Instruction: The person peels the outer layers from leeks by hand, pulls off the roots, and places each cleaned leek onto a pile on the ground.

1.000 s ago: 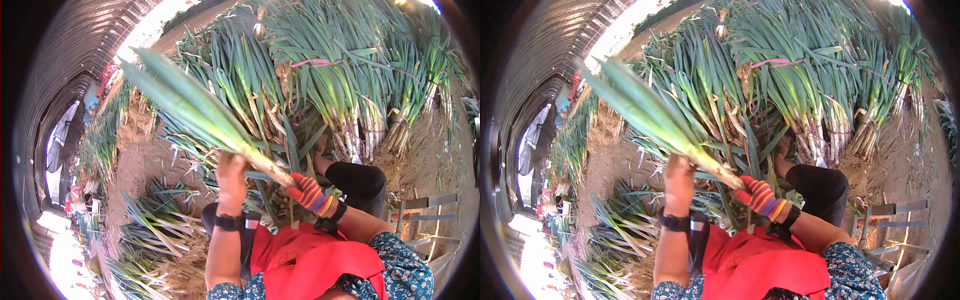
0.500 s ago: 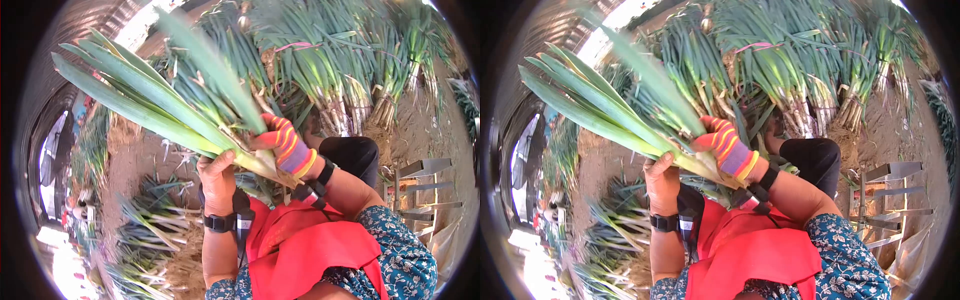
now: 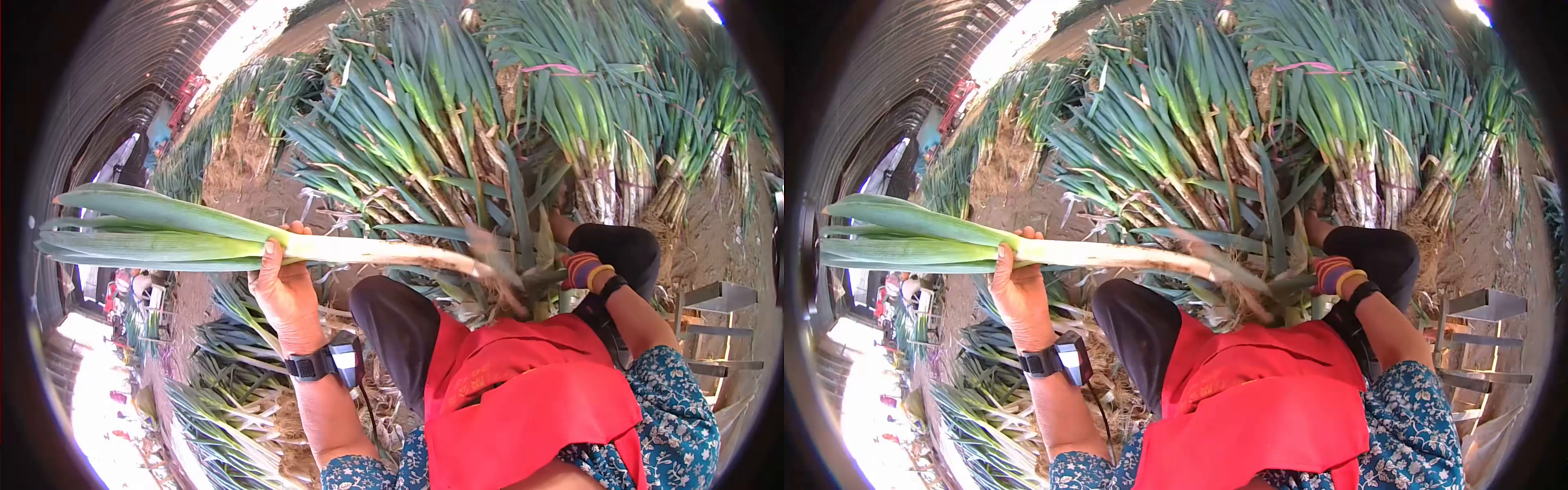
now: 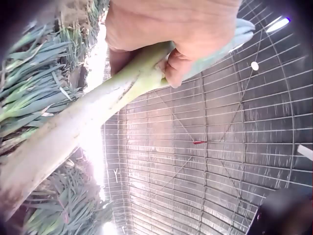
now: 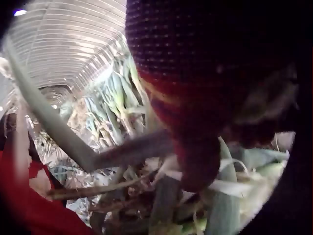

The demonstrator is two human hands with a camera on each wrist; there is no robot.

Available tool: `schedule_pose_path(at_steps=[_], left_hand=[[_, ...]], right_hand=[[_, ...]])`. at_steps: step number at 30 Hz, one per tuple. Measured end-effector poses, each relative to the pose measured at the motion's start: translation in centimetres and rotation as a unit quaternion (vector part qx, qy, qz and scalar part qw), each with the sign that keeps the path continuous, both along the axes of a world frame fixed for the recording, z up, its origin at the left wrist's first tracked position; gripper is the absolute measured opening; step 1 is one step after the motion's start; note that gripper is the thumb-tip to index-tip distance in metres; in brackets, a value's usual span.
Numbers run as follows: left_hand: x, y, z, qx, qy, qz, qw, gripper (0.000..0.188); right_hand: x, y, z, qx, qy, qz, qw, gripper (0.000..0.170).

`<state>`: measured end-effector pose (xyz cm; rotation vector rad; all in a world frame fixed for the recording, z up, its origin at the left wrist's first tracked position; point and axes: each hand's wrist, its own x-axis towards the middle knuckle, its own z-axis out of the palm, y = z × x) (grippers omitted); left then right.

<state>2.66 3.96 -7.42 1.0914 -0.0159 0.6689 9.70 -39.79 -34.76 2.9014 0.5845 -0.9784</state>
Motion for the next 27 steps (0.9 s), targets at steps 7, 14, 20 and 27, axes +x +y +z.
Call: schedule_pose_path(at_steps=[7,14,20,27], left_hand=[[1.5,-2.7,-3.0,-0.017,0.033,-0.064,0.997,0.033],[4.0,-5.7,-5.7,-0.095,0.028,-0.123,0.987,0.038],[6.7,-7.3,-5.6,-0.118,0.021,-0.208,0.971,0.038],[7.8,-10.2,-5.4,-0.027,0.093,-0.182,0.979,0.032]], right_hand=[[0.5,10.0,13.1,0.464,-0.339,0.112,0.811,0.078],[-4.6,12.4,7.7,0.647,0.266,-0.234,0.675,0.03],[-3.8,10.6,8.5,0.705,0.269,-0.239,0.612,0.026],[-2.7,11.1,6.8,0.706,-0.003,-0.275,0.652,0.033]])
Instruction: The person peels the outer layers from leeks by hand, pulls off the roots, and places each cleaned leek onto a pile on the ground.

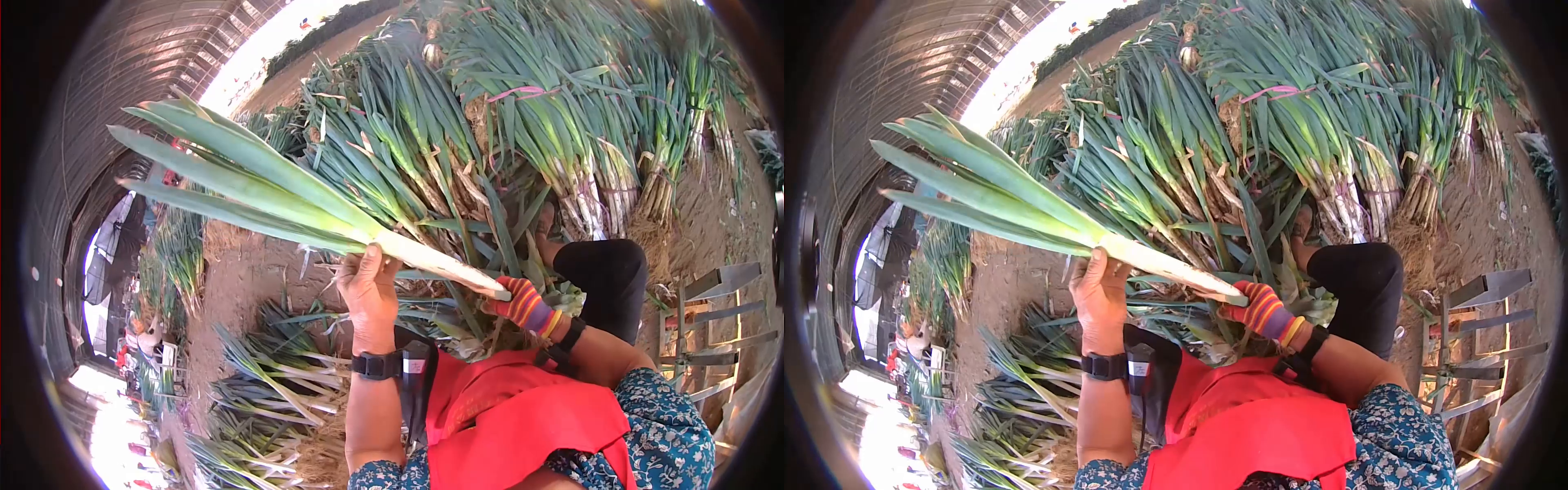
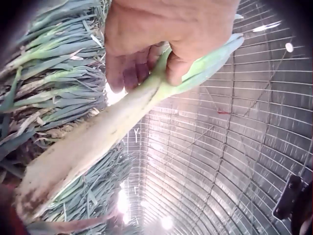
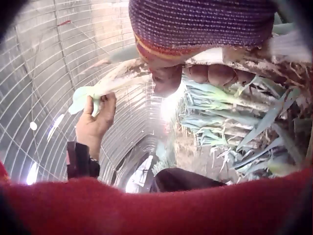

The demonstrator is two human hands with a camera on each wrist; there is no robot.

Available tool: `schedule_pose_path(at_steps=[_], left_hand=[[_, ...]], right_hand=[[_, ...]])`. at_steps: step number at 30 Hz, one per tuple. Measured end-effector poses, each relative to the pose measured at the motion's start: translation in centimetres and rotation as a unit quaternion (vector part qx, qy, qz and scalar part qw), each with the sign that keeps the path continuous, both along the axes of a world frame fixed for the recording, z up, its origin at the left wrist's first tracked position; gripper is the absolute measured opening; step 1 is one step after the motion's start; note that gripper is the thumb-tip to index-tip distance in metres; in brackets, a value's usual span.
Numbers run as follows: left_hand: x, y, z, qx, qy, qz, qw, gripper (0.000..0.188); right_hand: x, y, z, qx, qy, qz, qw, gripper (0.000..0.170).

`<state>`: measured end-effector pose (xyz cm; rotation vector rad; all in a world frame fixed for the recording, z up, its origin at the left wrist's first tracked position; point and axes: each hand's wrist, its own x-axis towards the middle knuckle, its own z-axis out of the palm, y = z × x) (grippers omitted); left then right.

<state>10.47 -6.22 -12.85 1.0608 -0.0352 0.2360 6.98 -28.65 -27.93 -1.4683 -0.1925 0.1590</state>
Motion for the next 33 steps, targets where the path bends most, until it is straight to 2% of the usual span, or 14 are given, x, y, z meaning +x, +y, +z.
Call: schedule_pose_path(at_steps=[5,7,8,10,12,16,18,22,24,27,28,30,32,33], left_hand=[[-0.4,-1.4,0.5,0.0,-0.017,-0.048,0.999,0.033],[-0.3,-1.6,1.4,-0.02,-0.027,-0.059,0.998,0.032],[-0.2,-1.7,1.7,-0.015,-0.034,-0.024,0.999,0.032],[-0.2,-1.9,2.3,-0.008,-0.039,0.013,0.999,0.032],[-0.4,-2.0,2.9,0.026,-0.011,0.056,0.998,0.03],[0.2,-1.5,2.3,0.046,0.046,0.108,0.992,0.025],[0.7,-1.3,2.0,0.07,0.062,0.128,0.987,0.024],[1.5,-2.7,1.6,0.06,0.076,0.165,0.982,0.015],[1.3,-4.4,-0.6,0.094,0.135,0.176,0.971,0.007],[0.2,-5.4,-4.8,0.097,0.236,0.012,0.967,0.012],[-0.8,-5.4,-7.1,0.165,0.272,-0.042,0.947,0.009],[-3.4,-6.1,-9.0,0.258,0.405,-0.199,0.854,0.012],[-5.6,-4.6,-13.1,0.376,0.253,-0.295,0.841,0.018],[-6.2,-4.8,-13.3,0.396,0.294,-0.338,0.801,0.021]], right_hand=[[0.3,-1.4,0.0,-0.011,-0.031,-0.011,0.999,0.036],[0.3,-2.0,0.4,-0.003,-0.009,0.043,0.999,0.036],[0.1,-2.2,0.8,-0.003,-0.01,0.045,0.999,0.036],[-0.5,-2.4,1.6,-0.032,0.129,0.128,0.983,0.038],[-0.4,-1.5,-0.8,0.008,0.084,0.119,0.989,0.04],[-0.2,-0.4,-1.9,-0.021,-0.033,-0.013,0.999,0.036],[-0.4,-0.5,-1.1,-0.131,-0.096,-0.075,0.984,0.036],[-0.1,-0.3,-0.8,-0.19,-0.098,-0.12,0.97,0.037],[0.3,-0.3,-0.3,-0.29,-0.158,-0.189,0.925,0.041],[1.4,-0.4,0.6,-0.287,-0.155,-0.225,0.918,0.043],[1.7,-0.5,0.8,-0.29,-0.14,-0.236,0.917,0.044],[2.5,-0.9,1.0,-0.31,-0.138,-0.22,0.915,0.047],[3.2,-1.2,0.5,-0.29,-0.124,-0.191,0.93,0.051],[3.3,-1.6,1.3,-0.305,-0.125,-0.193,0.924,0.053]])
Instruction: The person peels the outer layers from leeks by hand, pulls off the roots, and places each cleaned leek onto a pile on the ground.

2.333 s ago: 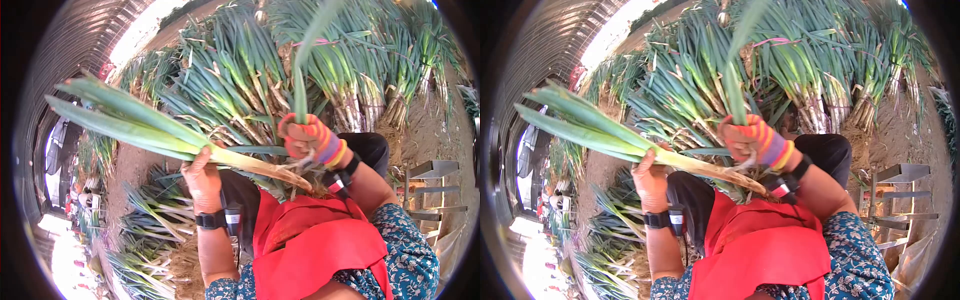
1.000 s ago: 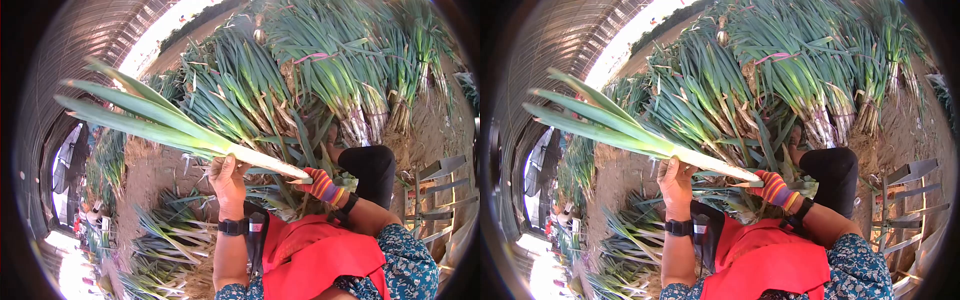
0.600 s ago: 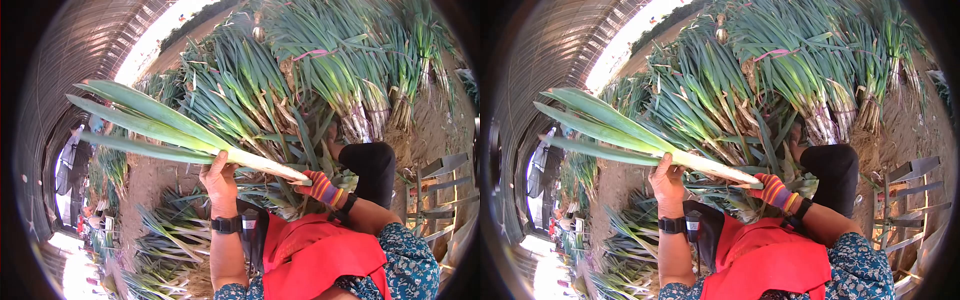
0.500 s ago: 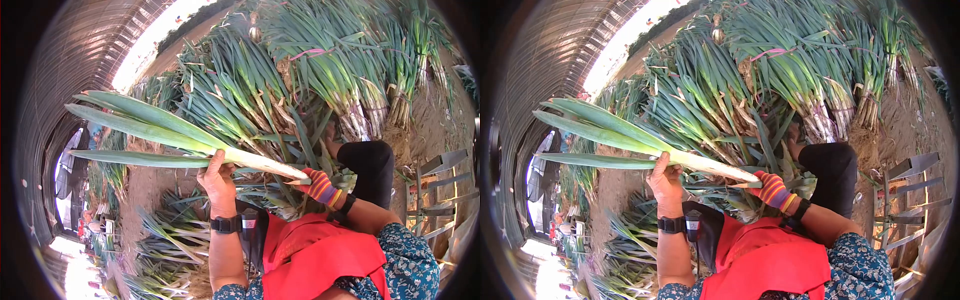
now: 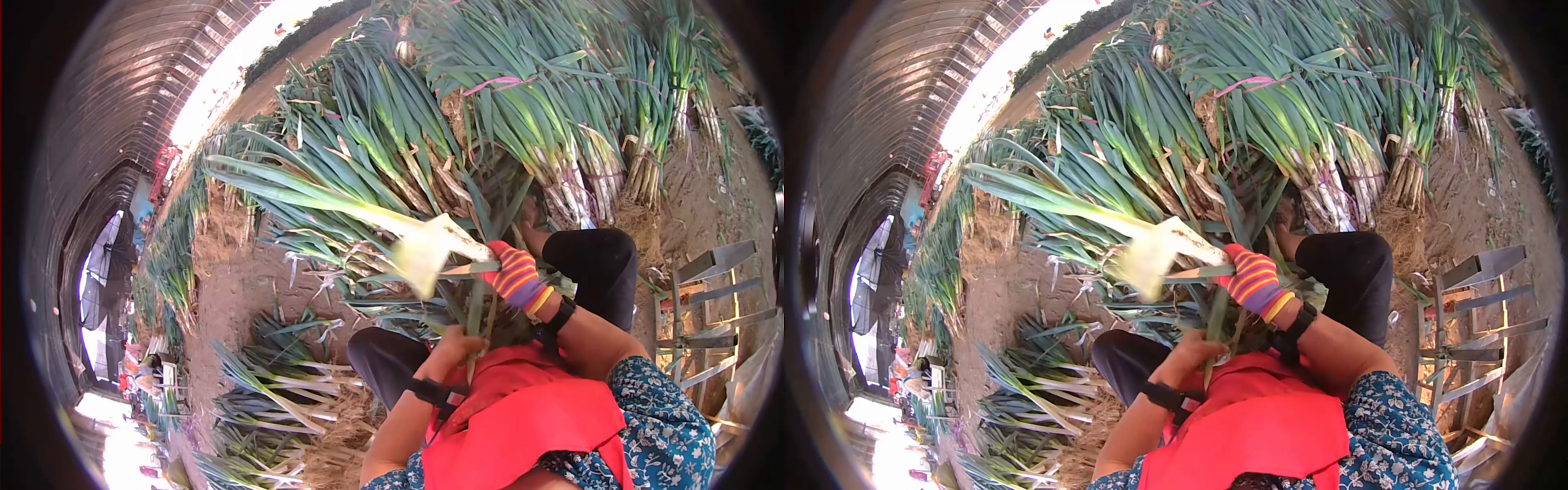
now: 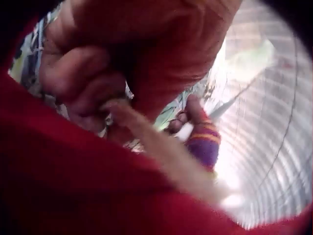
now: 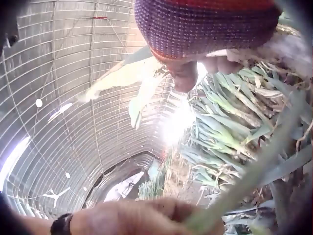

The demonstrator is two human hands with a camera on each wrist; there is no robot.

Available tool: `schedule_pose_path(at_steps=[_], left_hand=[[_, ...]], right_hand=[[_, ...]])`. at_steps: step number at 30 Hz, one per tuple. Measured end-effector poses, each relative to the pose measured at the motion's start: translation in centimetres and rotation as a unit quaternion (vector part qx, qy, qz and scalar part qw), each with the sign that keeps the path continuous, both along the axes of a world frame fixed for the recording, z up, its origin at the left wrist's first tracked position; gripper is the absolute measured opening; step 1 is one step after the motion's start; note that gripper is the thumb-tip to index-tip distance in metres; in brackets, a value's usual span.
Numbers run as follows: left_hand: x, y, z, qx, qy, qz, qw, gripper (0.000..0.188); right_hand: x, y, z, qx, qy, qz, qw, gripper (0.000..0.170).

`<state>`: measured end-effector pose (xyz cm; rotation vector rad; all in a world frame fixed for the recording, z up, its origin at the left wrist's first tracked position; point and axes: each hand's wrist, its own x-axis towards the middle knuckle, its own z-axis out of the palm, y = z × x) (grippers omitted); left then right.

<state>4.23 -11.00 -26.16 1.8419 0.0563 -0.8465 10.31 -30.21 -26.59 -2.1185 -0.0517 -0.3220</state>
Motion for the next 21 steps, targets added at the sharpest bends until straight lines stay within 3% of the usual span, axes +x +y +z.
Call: schedule_pose_path(at_steps=[2,5,6,8,9,13,15,17,19,20,21], left_hand=[[-0.3,0.1,0.0,0.032,0.056,-0.036,0.997,0.027],[1.9,2.7,1.2,-0.095,-0.153,0.178,0.967,0.026],[2.7,2.9,5.0,-0.105,-0.183,0.229,0.95,0.025],[4.6,4.1,8.0,-0.26,-0.199,0.311,0.892,0.031],[5.1,4.3,10.5,-0.32,-0.188,0.285,0.884,0.031],[5.1,5.1,10.0,-0.363,-0.176,0.36,0.841,0.033],[4.4,4.8,9.4,-0.357,-0.179,0.387,0.831,0.034],[3.4,4.1,8.7,-0.385,-0.164,0.404,0.814,0.038],[2.7,3.7,9.0,-0.385,-0.174,0.414,0.806,0.039],[2.5,3.8,9.6,-0.445,-0.155,0.387,0.793,0.04],[2.3,4.1,9.9,-0.503,-0.136,0.356,0.776,0.042]], right_hand=[[0.2,-0.5,0.7,-0.006,-0.037,0.008,0.999,0.051],[0.3,-1.0,1.2,-0.028,-0.099,0.019,0.995,0.047],[0.0,-1.3,1.5,-0.016,-0.103,0.054,0.993,0.047],[-0.7,-1.2,1.9,0.011,-0.094,0.109,0.99,0.048],[-1.1,-0.8,1.7,0.011,-0.087,0.11,0.99,0.048],[-1.3,1.2,3.0,-0.069,-0.062,0.169,0.981,0.058],[-1.2,2.3,2.5,-0.173,-0.196,0.118,0.958,0.064],[-1.1,3.0,4.9,-0.175,-0.189,0.151,0.954,0.066],[-0.7,3.8,6.2,-0.139,-0.152,0.247,0.947,0.06],[-0.3,4.3,5.6,-0.11,-0.197,0.243,0.944,0.045],[-0.1,4.3,5.9,-0.109,-0.199,0.251,0.941,0.045]])
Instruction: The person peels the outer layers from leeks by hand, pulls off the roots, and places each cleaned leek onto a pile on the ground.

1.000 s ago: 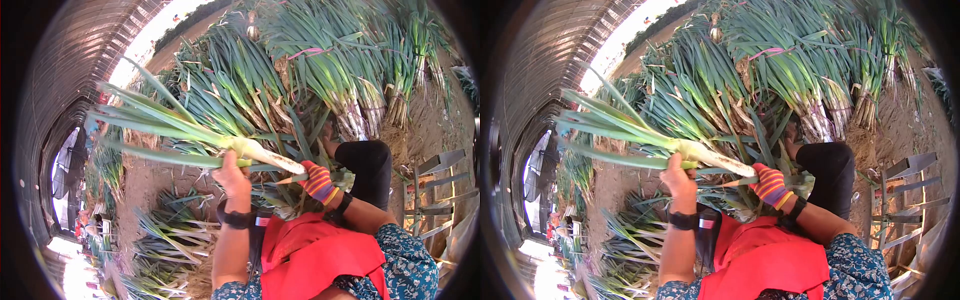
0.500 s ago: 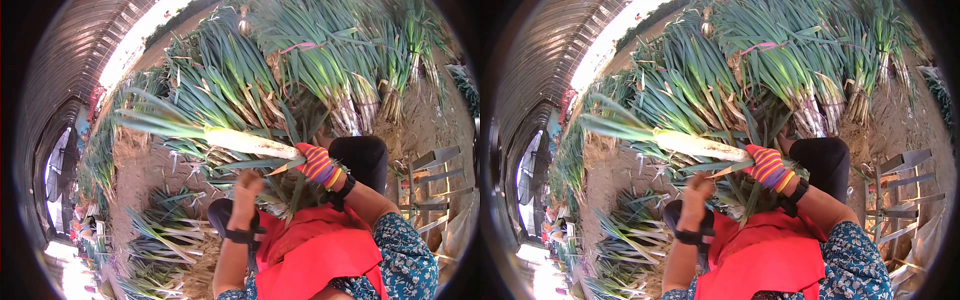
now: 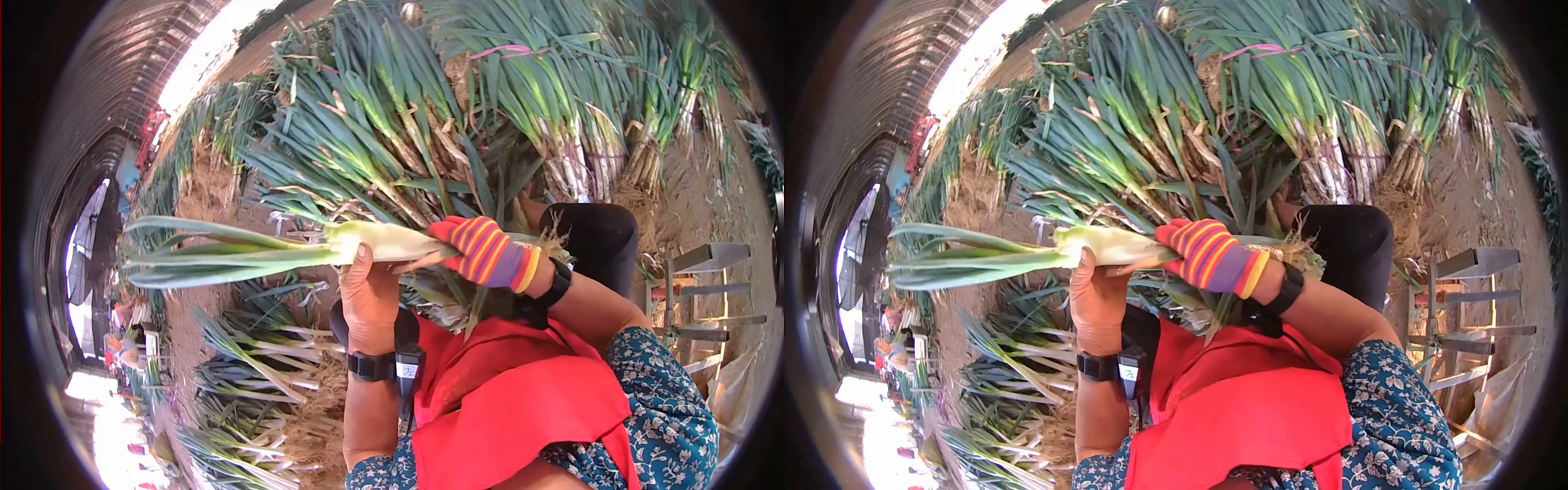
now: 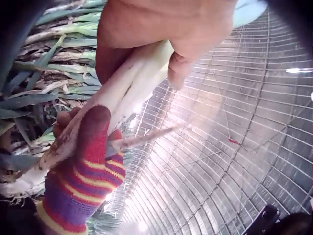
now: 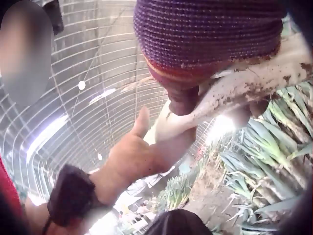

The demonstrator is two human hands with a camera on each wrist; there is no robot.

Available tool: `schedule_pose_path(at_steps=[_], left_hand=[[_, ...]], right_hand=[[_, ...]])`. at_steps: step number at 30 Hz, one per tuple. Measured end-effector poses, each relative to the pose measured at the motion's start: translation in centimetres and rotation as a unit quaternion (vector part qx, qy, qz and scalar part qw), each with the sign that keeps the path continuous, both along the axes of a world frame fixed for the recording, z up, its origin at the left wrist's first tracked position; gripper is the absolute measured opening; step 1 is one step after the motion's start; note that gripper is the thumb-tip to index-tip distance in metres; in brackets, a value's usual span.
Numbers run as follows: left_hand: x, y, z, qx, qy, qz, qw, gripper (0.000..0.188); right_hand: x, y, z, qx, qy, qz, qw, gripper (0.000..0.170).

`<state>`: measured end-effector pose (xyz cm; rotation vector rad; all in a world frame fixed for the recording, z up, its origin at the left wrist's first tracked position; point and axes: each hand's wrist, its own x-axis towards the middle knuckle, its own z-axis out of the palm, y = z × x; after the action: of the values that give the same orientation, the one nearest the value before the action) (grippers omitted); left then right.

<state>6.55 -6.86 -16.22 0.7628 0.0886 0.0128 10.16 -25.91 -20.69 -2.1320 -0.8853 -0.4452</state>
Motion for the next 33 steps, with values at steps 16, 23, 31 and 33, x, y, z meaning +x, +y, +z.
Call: schedule_pose_path(at_steps=[16,23,31,33], left_hand=[[-2.3,5.6,-2.6,0.008,-0.014,0.03,0.999,0.02],[-4.7,5.9,-0.1,0.099,0.013,0.12,0.988,0.02],[-7.5,9.7,4.5,0.265,-0.114,0.131,0.948,0.02],[-7.7,14.8,6.8,0.215,-0.121,0.143,0.959,0.019]], right_hand=[[2.8,-3.8,-1.3,0.518,0.526,0.104,0.666,0.037],[2.3,-7.0,-7.2,-0.211,0.101,0.061,0.97,0.052],[3.3,-17.2,-20.0,-0.498,0.316,-0.112,0.8,0.034],[1.9,-13.8,-16.4,-0.43,0.285,-0.111,0.849,0.034]])
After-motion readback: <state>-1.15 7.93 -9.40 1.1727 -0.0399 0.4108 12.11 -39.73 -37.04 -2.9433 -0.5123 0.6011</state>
